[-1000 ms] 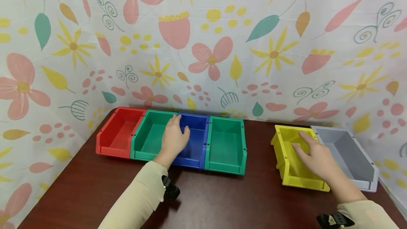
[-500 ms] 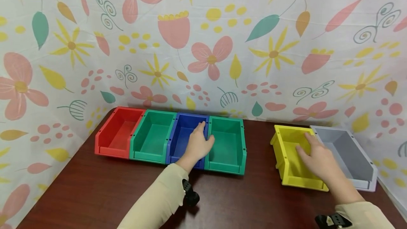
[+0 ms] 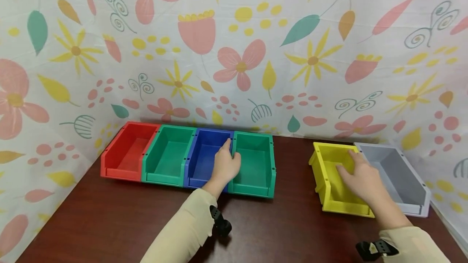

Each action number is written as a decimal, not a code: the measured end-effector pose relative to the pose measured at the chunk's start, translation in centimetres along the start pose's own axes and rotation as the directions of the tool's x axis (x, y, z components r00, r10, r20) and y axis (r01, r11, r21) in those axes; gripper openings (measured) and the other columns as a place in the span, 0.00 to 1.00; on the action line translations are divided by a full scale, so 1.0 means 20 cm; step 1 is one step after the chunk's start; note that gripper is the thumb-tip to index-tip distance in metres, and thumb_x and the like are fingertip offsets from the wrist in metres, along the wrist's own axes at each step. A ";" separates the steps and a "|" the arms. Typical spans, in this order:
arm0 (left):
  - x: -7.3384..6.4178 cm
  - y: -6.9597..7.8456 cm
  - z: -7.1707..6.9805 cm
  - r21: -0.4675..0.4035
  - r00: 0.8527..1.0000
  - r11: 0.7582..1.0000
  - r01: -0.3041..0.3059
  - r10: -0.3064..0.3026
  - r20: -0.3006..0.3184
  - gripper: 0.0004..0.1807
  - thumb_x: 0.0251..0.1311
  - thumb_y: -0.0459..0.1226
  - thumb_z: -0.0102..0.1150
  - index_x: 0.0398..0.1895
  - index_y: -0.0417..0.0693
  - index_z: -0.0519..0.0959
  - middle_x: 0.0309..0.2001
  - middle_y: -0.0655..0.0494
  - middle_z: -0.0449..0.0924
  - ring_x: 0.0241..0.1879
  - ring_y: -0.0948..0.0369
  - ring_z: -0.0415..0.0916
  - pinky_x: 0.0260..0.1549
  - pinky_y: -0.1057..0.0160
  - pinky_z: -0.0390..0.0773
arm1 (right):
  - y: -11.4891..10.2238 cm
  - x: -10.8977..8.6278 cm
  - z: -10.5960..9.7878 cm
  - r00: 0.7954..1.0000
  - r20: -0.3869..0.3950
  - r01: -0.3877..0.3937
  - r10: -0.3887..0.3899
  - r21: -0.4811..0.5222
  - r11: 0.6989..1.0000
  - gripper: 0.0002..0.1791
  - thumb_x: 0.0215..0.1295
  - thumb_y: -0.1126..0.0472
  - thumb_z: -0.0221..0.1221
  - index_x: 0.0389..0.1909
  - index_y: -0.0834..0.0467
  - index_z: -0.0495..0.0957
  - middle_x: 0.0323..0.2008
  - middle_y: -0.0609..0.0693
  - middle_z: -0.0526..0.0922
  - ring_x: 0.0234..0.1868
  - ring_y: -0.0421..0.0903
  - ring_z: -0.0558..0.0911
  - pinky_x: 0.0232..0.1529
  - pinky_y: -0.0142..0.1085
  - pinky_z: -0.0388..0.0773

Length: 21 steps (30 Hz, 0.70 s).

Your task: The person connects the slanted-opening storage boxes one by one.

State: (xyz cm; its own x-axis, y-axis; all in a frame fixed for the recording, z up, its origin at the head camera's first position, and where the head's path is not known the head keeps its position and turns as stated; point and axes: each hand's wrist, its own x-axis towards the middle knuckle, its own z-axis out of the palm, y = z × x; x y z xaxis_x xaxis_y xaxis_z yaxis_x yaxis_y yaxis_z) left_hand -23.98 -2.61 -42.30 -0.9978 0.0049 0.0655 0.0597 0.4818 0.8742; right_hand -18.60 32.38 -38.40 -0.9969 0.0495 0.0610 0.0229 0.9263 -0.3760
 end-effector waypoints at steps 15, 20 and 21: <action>0.01 -0.08 0.01 -0.072 0.999 0.997 -0.008 0.005 -0.046 0.33 0.60 0.39 0.48 0.71 0.53 0.60 0.62 0.42 0.71 0.06 0.64 0.53 0.12 0.65 0.64 | -0.06 0.01 -0.01 0.999 0.029 -0.045 0.044 0.009 0.999 0.42 0.70 0.44 0.45 0.69 0.75 0.49 0.54 0.80 0.68 0.31 0.67 0.77 0.30 0.52 0.73; 0.01 -0.09 0.00 -0.111 1.000 0.994 0.014 -0.017 -0.023 0.32 0.61 0.39 0.47 0.72 0.54 0.60 0.41 0.44 0.82 0.06 0.64 0.52 0.10 0.65 0.62 | -0.14 0.00 0.03 0.999 -0.022 -0.027 0.029 0.096 0.995 0.39 0.70 0.45 0.45 0.68 0.73 0.55 0.56 0.77 0.69 0.33 0.66 0.79 0.30 0.50 0.73; 0.00 -0.09 0.00 -0.120 1.000 0.993 0.019 -0.022 -0.020 0.32 0.62 0.39 0.47 0.72 0.55 0.60 0.36 0.48 0.82 0.06 0.63 0.52 0.10 0.65 0.62 | -0.14 0.00 0.04 0.999 -0.038 -0.030 0.035 0.126 0.992 0.38 0.71 0.45 0.45 0.68 0.72 0.56 0.59 0.76 0.67 0.41 0.69 0.78 0.35 0.53 0.74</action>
State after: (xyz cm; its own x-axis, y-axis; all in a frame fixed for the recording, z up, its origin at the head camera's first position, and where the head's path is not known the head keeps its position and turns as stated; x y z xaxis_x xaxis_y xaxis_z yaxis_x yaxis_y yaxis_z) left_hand -24.15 -3.50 -43.89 -0.9982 -0.0235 0.0560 0.0433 0.3727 0.9269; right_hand -18.71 29.42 -38.02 -0.9919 0.0962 0.0830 0.0433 0.8700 -0.4911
